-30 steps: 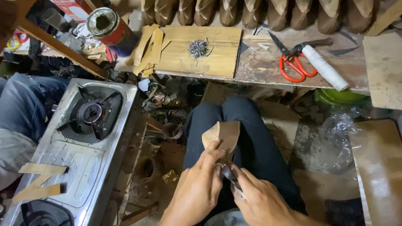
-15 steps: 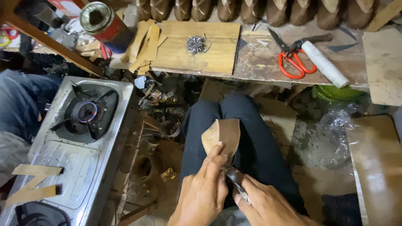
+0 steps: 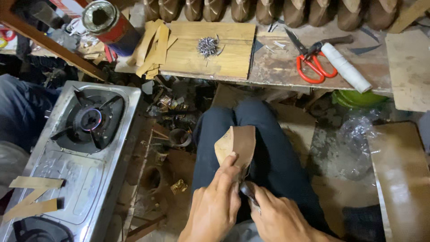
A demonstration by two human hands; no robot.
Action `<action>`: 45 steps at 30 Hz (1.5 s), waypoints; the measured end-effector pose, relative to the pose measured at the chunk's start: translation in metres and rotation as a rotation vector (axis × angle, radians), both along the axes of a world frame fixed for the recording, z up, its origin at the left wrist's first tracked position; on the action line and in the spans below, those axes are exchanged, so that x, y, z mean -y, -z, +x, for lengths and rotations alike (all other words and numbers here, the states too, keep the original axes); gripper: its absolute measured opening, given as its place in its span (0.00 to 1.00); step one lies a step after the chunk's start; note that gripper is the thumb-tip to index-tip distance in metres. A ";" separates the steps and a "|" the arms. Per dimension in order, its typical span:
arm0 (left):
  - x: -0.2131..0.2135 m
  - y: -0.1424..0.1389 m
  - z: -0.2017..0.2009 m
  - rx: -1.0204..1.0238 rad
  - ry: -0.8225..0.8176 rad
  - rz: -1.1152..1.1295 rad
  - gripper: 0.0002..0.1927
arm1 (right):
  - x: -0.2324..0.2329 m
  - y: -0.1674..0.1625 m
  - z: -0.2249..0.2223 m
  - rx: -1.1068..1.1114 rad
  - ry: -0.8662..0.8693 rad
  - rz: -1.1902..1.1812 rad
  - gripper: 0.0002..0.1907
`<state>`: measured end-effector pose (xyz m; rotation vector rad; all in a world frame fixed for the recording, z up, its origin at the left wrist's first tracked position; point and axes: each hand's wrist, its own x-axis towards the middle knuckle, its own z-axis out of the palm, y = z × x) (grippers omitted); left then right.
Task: The person uses a hammer to drive nails along the edge of a shoe sole, securing it to the upper. They repeatedly reposition the shoe and tap the nails, then place the finished shoe on a shelf and pick up another shoe to continue the process.
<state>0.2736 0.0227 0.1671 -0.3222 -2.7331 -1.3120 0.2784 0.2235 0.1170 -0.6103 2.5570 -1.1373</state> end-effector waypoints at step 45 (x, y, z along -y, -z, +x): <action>0.112 -0.014 -0.086 0.291 0.287 0.265 0.16 | -0.026 -0.009 -0.082 0.057 -0.381 0.142 0.18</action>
